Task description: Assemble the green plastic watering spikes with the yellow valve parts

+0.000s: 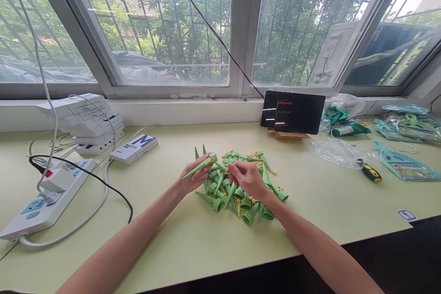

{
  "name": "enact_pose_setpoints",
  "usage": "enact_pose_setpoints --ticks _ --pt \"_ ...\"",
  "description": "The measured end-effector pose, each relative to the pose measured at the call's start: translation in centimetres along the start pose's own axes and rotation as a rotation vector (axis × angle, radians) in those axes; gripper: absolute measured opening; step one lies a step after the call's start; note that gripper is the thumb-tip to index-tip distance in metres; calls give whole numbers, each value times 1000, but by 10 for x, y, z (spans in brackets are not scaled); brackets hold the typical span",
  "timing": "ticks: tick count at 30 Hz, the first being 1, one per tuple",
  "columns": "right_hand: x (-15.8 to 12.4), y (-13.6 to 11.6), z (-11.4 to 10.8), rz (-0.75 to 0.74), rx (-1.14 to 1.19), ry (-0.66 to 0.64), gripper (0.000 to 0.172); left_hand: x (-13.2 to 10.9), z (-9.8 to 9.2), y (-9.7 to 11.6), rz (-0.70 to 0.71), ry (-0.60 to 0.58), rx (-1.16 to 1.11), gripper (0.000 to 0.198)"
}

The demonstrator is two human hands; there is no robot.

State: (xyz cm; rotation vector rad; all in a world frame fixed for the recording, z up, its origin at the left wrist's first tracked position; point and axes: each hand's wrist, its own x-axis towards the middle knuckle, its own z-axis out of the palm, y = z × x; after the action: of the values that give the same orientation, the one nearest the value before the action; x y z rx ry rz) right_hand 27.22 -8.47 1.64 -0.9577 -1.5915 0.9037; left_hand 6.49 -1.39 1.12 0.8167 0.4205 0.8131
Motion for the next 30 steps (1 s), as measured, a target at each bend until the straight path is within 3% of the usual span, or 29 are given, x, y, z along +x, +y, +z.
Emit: enact_pose_setpoints --ticks 10,13,17,21,26,30 --pt "3 2 -5 -13 -60 78 43 -36 -25 14 -30 53 52 7" --pt "4 4 -8 -29 -116 113 43 -43 -33 17 -14 120 42 10" --pt "5 5 -12 -60 -225 118 40 -46 -36 17 16 117 66 9" --pt "4 2 -12 -137 -331 16 28 -46 -25 14 11 125 72 11" --pt "0 0 -11 -233 -491 -185 11 -45 -7 8 47 227 75 21" --pt "-3 0 -9 -242 -582 -251 5 -42 -1 4 64 250 113 30"
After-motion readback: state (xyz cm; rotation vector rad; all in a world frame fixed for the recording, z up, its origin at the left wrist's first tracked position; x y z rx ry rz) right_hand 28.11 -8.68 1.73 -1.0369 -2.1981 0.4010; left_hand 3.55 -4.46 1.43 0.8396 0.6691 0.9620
